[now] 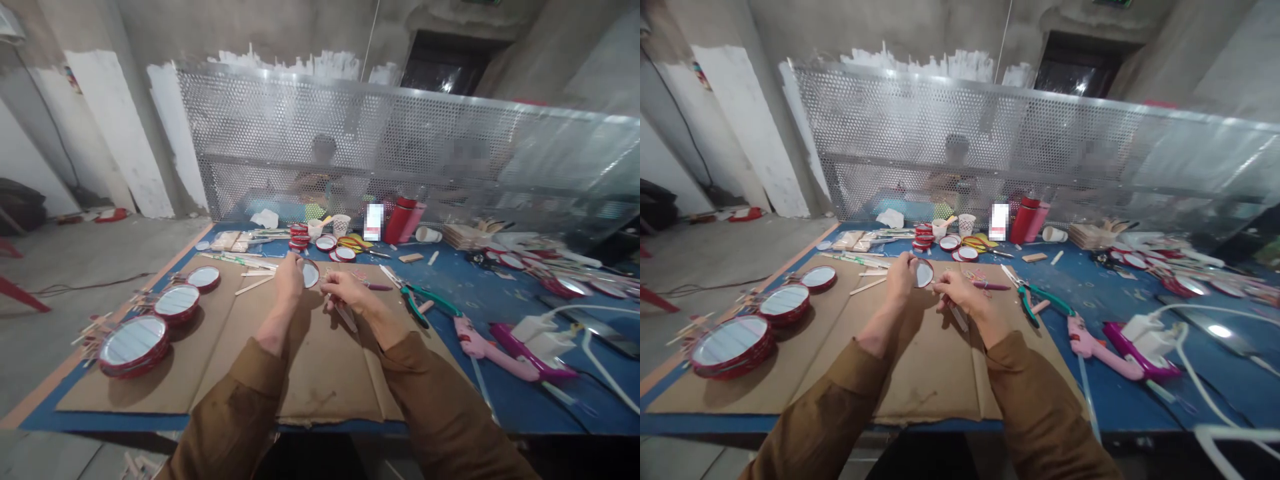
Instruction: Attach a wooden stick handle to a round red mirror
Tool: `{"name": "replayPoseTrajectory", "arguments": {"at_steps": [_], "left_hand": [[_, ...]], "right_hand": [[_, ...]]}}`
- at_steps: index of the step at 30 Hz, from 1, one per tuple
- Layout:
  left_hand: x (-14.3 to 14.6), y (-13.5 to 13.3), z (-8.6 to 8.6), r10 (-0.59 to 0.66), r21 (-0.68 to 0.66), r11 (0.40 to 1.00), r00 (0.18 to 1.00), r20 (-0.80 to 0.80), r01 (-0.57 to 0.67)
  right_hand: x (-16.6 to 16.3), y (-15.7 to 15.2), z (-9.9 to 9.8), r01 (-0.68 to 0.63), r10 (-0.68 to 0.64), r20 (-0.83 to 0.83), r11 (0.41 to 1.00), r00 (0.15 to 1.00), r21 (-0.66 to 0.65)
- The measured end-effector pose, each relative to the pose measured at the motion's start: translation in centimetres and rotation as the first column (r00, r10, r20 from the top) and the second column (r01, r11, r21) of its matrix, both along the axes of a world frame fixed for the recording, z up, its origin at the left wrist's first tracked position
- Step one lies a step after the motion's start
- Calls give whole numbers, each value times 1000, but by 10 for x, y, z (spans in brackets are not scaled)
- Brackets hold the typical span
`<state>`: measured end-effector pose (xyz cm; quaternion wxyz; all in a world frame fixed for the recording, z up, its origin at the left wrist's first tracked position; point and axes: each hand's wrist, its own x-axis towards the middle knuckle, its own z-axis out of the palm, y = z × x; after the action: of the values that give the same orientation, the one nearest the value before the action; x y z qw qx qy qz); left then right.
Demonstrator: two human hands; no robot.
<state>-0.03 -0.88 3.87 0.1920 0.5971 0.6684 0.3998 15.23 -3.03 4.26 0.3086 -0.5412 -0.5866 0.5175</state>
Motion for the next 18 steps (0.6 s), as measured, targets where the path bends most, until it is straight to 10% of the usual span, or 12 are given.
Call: {"name": "replayPoseTrajectory", "arguments": {"at_steps": [18], "left_hand": [[4,6,-8,-30,139,990,981,189,3]], "right_hand": [[-31,-16,-7,223,-203,-313,974,928,28]]}}
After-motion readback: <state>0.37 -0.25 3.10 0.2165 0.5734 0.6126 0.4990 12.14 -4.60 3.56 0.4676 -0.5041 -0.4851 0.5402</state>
